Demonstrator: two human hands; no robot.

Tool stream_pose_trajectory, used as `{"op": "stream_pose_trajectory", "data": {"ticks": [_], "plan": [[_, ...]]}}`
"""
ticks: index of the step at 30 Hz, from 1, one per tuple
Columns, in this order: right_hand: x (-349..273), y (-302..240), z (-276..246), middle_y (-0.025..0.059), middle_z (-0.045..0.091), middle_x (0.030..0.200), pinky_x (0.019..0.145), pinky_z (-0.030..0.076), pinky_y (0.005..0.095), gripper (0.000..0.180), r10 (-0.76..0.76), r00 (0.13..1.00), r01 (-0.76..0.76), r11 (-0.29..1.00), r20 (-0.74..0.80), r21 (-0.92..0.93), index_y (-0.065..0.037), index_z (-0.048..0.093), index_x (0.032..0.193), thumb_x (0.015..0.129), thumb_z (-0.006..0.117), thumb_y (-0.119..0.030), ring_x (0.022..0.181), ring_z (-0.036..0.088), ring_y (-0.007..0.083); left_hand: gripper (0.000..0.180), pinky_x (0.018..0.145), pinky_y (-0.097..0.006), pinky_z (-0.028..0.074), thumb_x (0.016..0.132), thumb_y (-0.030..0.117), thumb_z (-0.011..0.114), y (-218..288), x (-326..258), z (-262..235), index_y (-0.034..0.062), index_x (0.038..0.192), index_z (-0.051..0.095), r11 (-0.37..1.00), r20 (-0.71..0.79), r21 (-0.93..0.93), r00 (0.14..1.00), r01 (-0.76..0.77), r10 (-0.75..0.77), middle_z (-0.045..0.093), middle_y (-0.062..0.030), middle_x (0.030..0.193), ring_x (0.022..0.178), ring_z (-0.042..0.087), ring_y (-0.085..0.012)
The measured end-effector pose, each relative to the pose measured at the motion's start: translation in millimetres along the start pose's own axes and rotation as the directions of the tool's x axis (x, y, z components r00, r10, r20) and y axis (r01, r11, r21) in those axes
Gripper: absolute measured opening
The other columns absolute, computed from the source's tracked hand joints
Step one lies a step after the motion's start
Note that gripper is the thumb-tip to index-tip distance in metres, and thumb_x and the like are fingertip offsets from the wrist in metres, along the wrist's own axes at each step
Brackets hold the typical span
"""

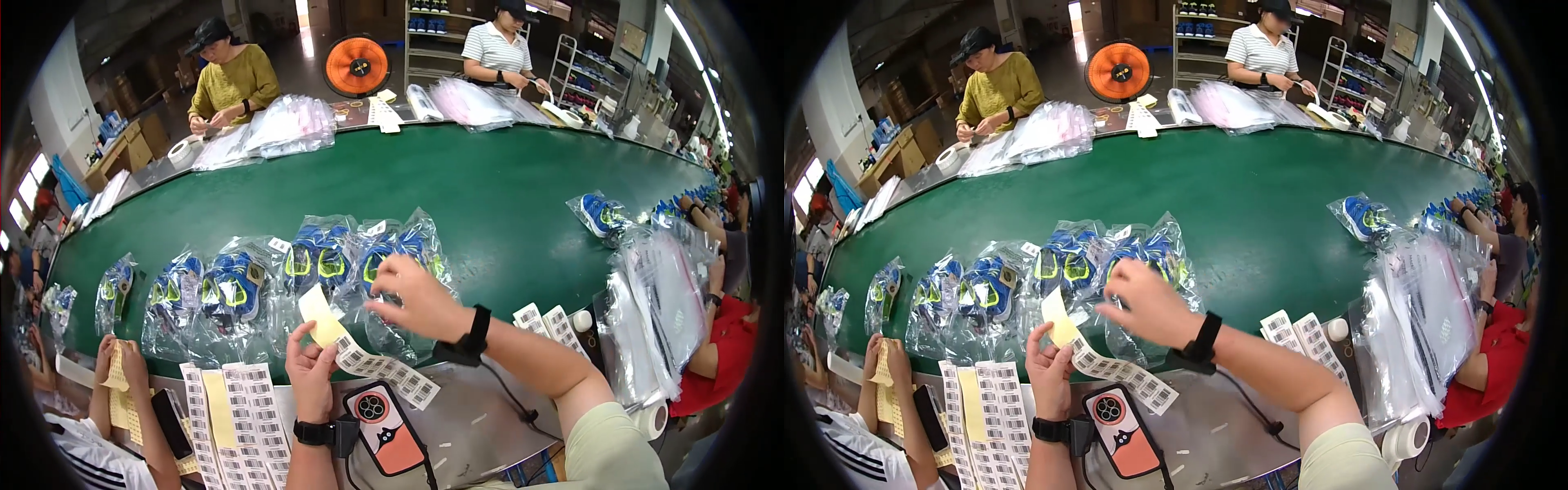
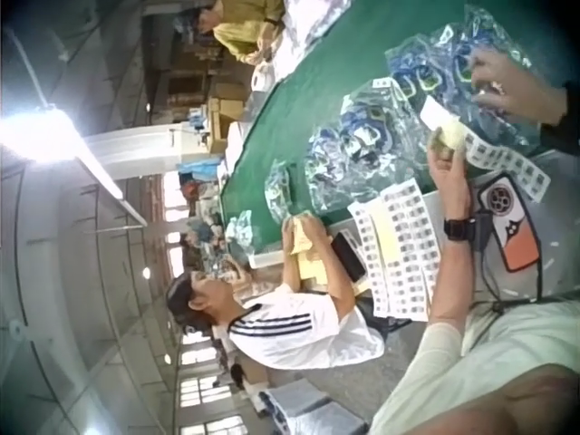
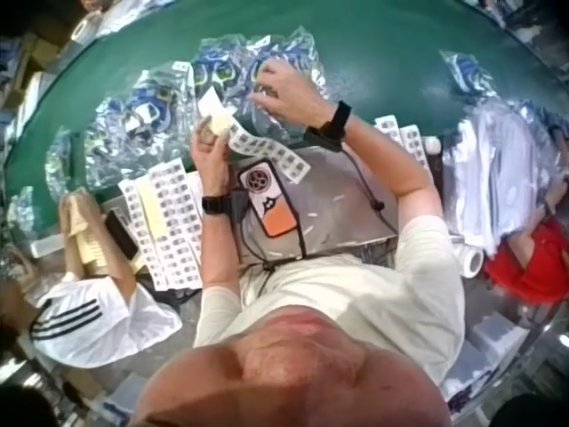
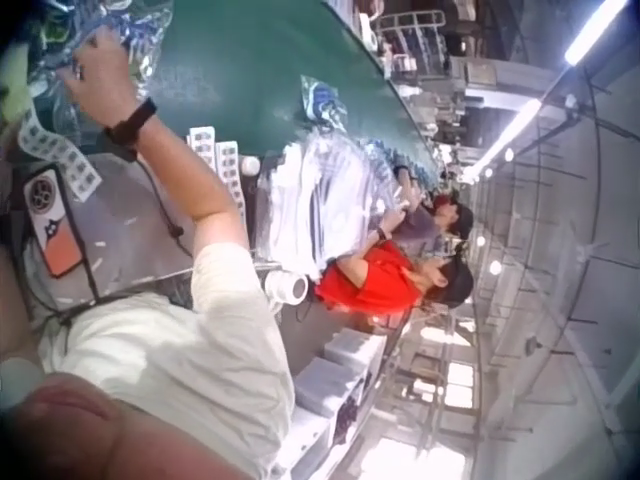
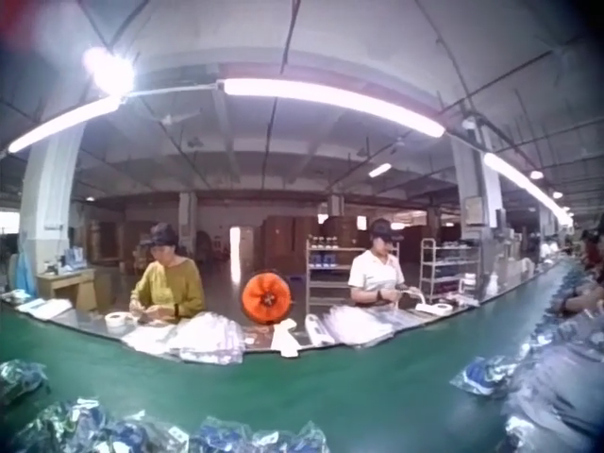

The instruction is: Apply labels to bagged shoes on an assembly line.

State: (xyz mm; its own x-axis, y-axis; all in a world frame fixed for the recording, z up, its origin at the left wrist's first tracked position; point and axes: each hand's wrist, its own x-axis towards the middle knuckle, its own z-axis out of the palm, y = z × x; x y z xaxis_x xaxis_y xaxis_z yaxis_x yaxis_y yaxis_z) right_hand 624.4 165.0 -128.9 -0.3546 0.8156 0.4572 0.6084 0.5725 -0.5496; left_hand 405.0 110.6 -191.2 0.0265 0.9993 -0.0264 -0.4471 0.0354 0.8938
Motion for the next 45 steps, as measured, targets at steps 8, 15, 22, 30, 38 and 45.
{"op": "stream_pose_trajectory", "data": {"ticks": [8, 15, 22, 30, 38, 45], "plan": [[-19, -31, 36, 0.0122, 0.051, 0.065, 0.057, 0.039, 0.0364, 0.03, 0.161, 0.932, -0.247, 0.939, 0.326, 0.24, 0.003, 0.055, 0.07, 0.081, 0.069, -0.022, 0.06, 0.049, 0.0267, 0.022, 0.071, -0.02, 0.048, 0.086, -0.003, 0.064, 4, -5, 13, -0.0017, 0.107, 0.062, 0.985, -0.02, 0.15, 0.996, -0.088, 0.092, 0.066, -0.0056, 0.095, 0.083, 0.061, -0.0078], [-8, -38, 38, 0.0088, 0.054, 0.088, 0.072, 0.046, 0.0348, 0.014, -0.02, 1.0, 0.019, 0.96, 0.001, 0.28, -0.002, 0.063, 0.091, 0.08, 0.069, -0.008, 0.082, 0.056, 0.0258, 0.021, 0.063, -0.017, 0.044, 0.084, -0.005, 0.064, 7, -7, 7, -0.0042, 0.105, 0.064, 0.979, -0.052, 0.177, 0.992, -0.1, 0.111, 0.065, -0.0018, 0.083, 0.072, 0.058, -0.0048], [-24, -29, 33, 0.0071, 0.053, 0.092, 0.074, 0.045, 0.0366, 0.008, -0.198, 0.973, 0.205, 0.977, -0.115, 0.055, -0.003, 0.061, 0.083, 0.077, 0.067, -0.005, 0.086, 0.054, 0.0251, 0.019, 0.06, -0.017, 0.043, 0.084, -0.003, 0.063, -10, -5, 18, -0.003, 0.103, 0.063, 0.98, -0.05, 0.182, 0.995, -0.081, 0.092, 0.064, -0.0008, 0.081, 0.069, 0.057, -0.0041], [-24, -37, 28, 0.0148, 0.054, 0.096, 0.077, 0.048, 0.0384, 0.012, -0.357, 0.895, 0.393, 0.914, -0.266, 0.098, 0.002, 0.054, 0.076, 0.07, 0.065, 0.0, 0.093, 0.056, 0.03, 0.044, 0.053, -0.016, 0.033, 0.082, -0.005, 0.063, -25, 0, 16, -0.0035, 0.124, 0.05, 0.985, -0.065, 0.173, 0.998, 0.023, -0.012, 0.047, 0.0059, 0.075, 0.062, 0.044, -0.0005], [69, 128, -69, 0.0136, 0.063, 0.104, 0.073, 0.052, 0.0326, 0.03, 0.176, 0.805, -0.177, 0.983, -0.566, 0.053, -0.007, 0.065, 0.109, 0.079, 0.063, -0.007, 0.086, 0.064, 0.0218, 0.028, 0.06, -0.018, 0.047, 0.09, 0.003, 0.059, -37, 21, 9, 0.0002, 0.118, 0.057, 0.998, -0.081, 0.055, 0.997, 0.018, -0.013, 0.064, -0.0022, 0.089, 0.073, 0.058, -0.0051], [80, 214, 4, 0.0114, 0.066, 0.101, 0.06, 0.055, 0.0346, 0.06, 0.82, 0.567, -0.774, 0.563, -0.081, 0.288, -0.003, 0.051, 0.126, 0.074, 0.076, -0.02, 0.081, 0.066, 0.019, 0.022, 0.057, -0.016, 0.043, 0.093, 0.008, 0.058, -41, 17, -4, 0.0021, 0.113, 0.062, 0.998, -0.123, 0.065, 0.992, -0.007, 0.015, 0.059, 0.0037, 0.078, 0.067, 0.055, -0.0021]]}}
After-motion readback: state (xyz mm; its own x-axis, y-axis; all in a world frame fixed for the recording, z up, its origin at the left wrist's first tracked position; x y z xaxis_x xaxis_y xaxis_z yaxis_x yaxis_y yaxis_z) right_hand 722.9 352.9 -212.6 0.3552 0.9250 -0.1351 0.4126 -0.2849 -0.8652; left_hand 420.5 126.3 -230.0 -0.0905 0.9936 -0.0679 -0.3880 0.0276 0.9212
